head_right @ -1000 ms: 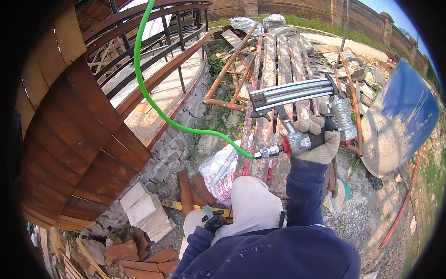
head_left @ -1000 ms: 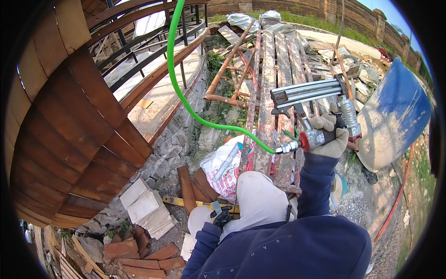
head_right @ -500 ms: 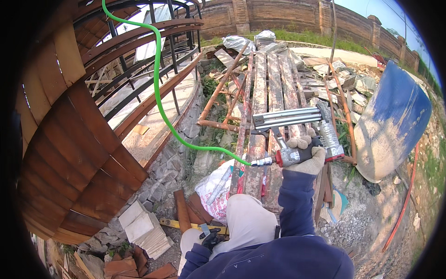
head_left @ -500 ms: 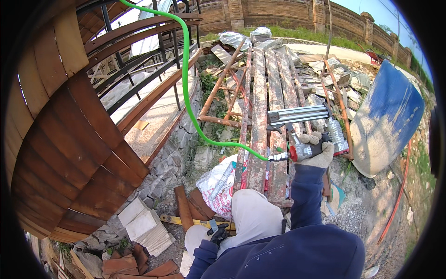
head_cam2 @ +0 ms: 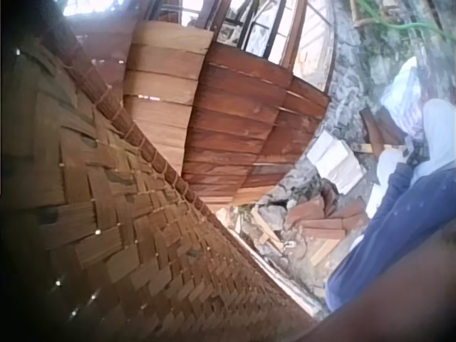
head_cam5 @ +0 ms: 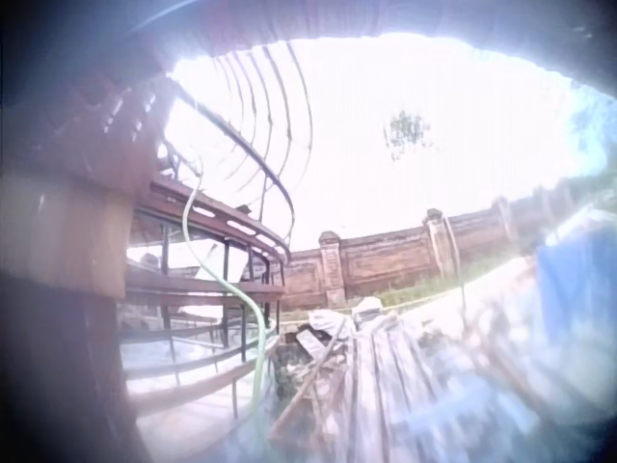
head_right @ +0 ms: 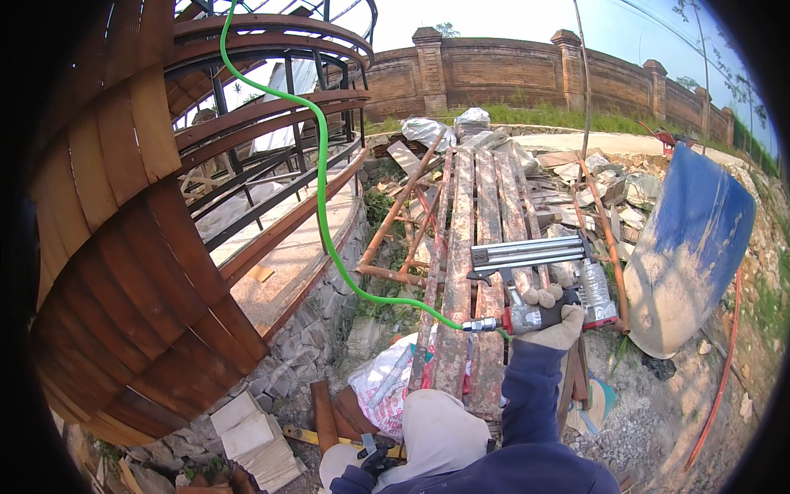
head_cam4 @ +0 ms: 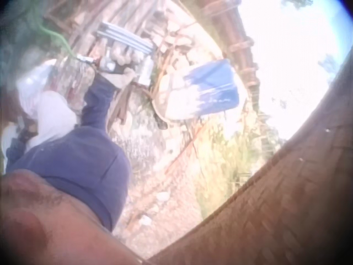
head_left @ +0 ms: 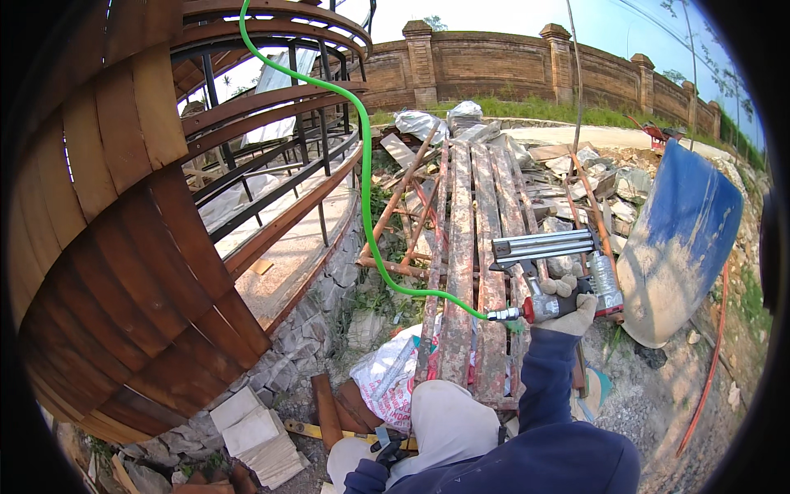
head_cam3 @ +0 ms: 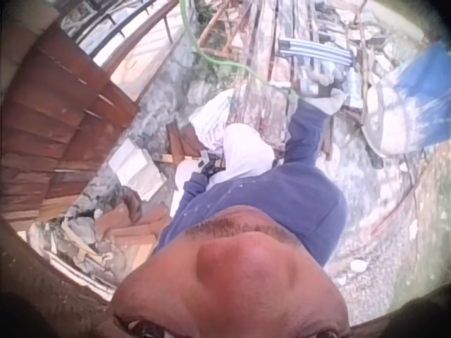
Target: The person installs wooden siding onto an exterior wall by positioning individual wooden planks, checking their alignment with a spirit level, and securing them with a pneumatic nail gun.
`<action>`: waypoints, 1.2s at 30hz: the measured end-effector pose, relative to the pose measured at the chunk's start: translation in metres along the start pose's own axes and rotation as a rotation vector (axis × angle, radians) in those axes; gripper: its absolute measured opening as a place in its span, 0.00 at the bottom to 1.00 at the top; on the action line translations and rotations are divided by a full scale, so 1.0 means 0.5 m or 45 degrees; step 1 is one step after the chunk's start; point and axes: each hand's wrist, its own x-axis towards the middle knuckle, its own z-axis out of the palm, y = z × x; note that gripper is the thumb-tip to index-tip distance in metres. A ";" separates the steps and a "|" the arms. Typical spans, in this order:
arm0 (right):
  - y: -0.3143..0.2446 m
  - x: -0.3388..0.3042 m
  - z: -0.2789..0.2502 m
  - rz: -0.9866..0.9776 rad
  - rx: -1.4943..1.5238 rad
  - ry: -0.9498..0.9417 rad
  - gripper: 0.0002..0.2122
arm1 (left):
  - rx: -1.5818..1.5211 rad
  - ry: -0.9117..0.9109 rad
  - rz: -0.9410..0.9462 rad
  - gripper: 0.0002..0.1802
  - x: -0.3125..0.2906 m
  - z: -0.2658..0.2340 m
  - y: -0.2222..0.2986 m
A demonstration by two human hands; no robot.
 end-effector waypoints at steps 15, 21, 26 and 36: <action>0.075 -0.127 -0.034 0.427 -0.231 -0.252 0.20 | 0.309 0.054 0.613 0.21 -0.216 0.329 0.348; 0.130 -0.241 -0.017 0.770 -0.244 -0.279 0.22 | 1.091 0.247 1.075 0.28 -0.276 0.465 0.565; 0.137 -0.316 0.000 0.993 -0.227 -0.229 0.22 | 1.736 0.382 1.462 0.39 -0.251 0.467 0.650; 0.127 -0.358 -0.057 1.191 -0.136 -0.087 0.19 | 2.145 0.443 0.979 0.46 -0.229 0.406 0.588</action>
